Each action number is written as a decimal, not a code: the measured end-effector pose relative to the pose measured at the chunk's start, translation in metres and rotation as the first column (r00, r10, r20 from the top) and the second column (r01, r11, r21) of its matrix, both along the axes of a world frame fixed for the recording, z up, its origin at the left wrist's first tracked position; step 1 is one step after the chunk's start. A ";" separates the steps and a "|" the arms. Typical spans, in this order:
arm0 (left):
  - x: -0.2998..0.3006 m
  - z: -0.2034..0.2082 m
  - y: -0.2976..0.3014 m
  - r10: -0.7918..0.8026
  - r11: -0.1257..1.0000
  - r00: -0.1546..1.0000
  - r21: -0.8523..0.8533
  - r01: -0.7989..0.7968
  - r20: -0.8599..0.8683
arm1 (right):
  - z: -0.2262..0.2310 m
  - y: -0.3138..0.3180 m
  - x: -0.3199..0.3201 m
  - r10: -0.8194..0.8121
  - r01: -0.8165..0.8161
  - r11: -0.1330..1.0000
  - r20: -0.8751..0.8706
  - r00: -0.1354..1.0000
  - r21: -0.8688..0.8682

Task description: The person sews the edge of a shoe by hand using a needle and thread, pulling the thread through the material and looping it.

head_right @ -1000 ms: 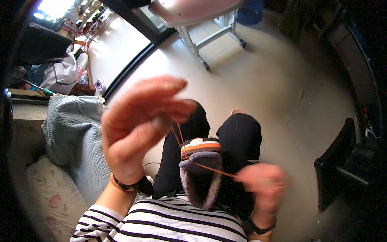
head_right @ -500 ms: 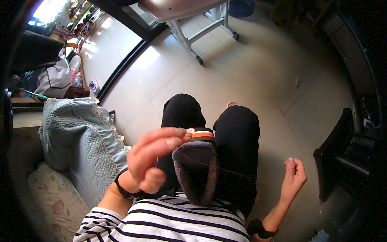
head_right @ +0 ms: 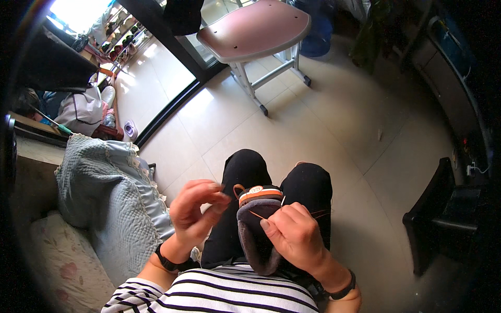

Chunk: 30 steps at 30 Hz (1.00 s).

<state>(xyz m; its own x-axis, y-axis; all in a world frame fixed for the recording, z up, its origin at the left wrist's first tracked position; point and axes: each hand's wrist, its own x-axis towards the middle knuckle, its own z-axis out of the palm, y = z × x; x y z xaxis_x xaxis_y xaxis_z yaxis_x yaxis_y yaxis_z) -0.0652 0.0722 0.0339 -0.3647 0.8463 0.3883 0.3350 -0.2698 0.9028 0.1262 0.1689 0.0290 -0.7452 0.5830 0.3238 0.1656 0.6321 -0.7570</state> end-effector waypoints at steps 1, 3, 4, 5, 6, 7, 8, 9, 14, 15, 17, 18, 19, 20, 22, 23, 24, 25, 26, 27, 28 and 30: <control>0.002 0.000 -0.008 0.088 0.992 0.979 -0.104 -0.069 0.184 | -0.002 0.000 0.002 -0.021 0.019 0.998 -0.044 0.999 -0.058; -0.003 -0.020 -0.022 0.069 0.986 0.995 -0.157 -0.057 0.077 | -0.004 -0.001 0.002 -0.035 0.026 0.993 -0.082 0.996 -0.115; -0.004 -0.023 -0.024 0.039 0.975 0.999 -0.218 -0.045 -0.030 | -0.004 -0.001 0.001 -0.033 0.024 0.994 -0.081 0.996 -0.109; 0.003 -0.023 -0.024 0.023 0.974 0.996 -0.225 -0.041 -0.082 | -0.004 -0.002 0.001 -0.046 0.035 0.991 -0.082 0.996 -0.132; 0.007 -0.024 -0.021 -0.009 0.982 0.992 -0.187 -0.015 -0.127 | -0.003 -0.002 0.001 -0.060 0.046 0.987 -0.084 0.995 -0.155; 0.012 -0.029 -0.019 -0.030 0.985 0.995 -0.174 0.012 -0.099 | -0.003 -0.002 0.002 -0.051 0.038 0.987 -0.080 0.996 -0.155; 0.017 -0.033 -0.016 -0.051 0.986 0.996 -0.159 0.038 -0.072 | -0.002 -0.001 0.004 -0.053 0.039 0.982 -0.072 0.996 -0.186; 0.022 -0.034 -0.013 -0.027 0.990 0.997 -0.142 0.017 -0.066 | 0.000 -0.001 0.004 -0.056 0.041 0.975 -0.063 0.996 -0.216; 0.026 -0.045 -0.009 0.005 0.999 0.999 -0.032 -0.007 -0.051 | 0.016 -0.007 0.007 -0.098 0.042 0.891 -0.101 0.990 -0.452; 0.027 -0.045 -0.008 0.008 1.000 0.997 -0.005 -0.009 -0.075 | 0.019 -0.008 0.001 -0.089 -0.021 0.864 -0.193 0.977 -0.504; 0.031 -0.049 -0.007 0.019 0.999 0.998 0.031 -0.017 -0.057 | 0.020 -0.010 -0.008 -0.036 -0.173 0.783 -0.321 0.946 -0.598; 0.031 -0.050 -0.006 0.030 0.999 0.998 0.037 -0.028 -0.047 | 0.022 -0.011 -0.016 -0.021 -0.216 0.771 -0.362 0.932 -0.600; 0.031 -0.051 -0.004 0.033 0.998 0.997 0.055 -0.029 -0.064 | 0.020 -0.009 -0.018 0.013 -0.237 0.774 -0.359 0.933 -0.587; 0.030 -0.052 -0.003 0.036 0.997 0.996 0.072 -0.030 -0.081 | 0.018 -0.008 -0.020 0.047 -0.258 0.776 -0.355 0.934 -0.575; 0.030 -0.054 -0.001 0.050 0.995 0.996 0.090 -0.043 -0.074 | 0.017 -0.012 -0.024 -0.012 -0.229 0.744 -0.355 0.935 -0.628; 0.029 -0.057 -0.001 0.049 0.993 0.995 0.113 -0.039 -0.085 | 0.012 -0.012 -0.024 -0.036 -0.232 0.736 -0.379 0.925 -0.636; 0.029 -0.059 -0.001 0.048 0.990 0.994 0.137 -0.035 -0.097 | 0.010 -0.012 -0.024 -0.061 -0.233 0.729 -0.401 0.914 -0.643; 0.028 -0.059 -0.001 0.041 0.989 0.996 0.142 -0.029 -0.084 | 0.010 -0.013 -0.026 -0.093 -0.193 0.758 -0.396 0.913 -0.624; 0.027 -0.059 0.000 0.048 0.990 0.996 0.140 -0.037 -0.072 | 0.008 -0.013 -0.025 -0.088 -0.191 0.755 -0.385 0.919 -0.627; 0.025 -0.059 0.001 0.051 0.987 0.993 0.158 -0.033 -0.105 | 0.006 -0.013 -0.023 -0.089 -0.189 0.760 -0.387 0.918 -0.621; 0.026 -0.059 0.002 0.048 0.985 0.989 0.172 -0.024 -0.138 | 0.004 -0.014 -0.019 -0.096 -0.182 0.764 -0.388 0.917 -0.619; 0.026 -0.058 0.004 0.057 0.986 0.990 0.160 -0.036 -0.130 | 0.004 -0.016 -0.016 -0.138 -0.141 0.761 -0.370 0.919 -0.634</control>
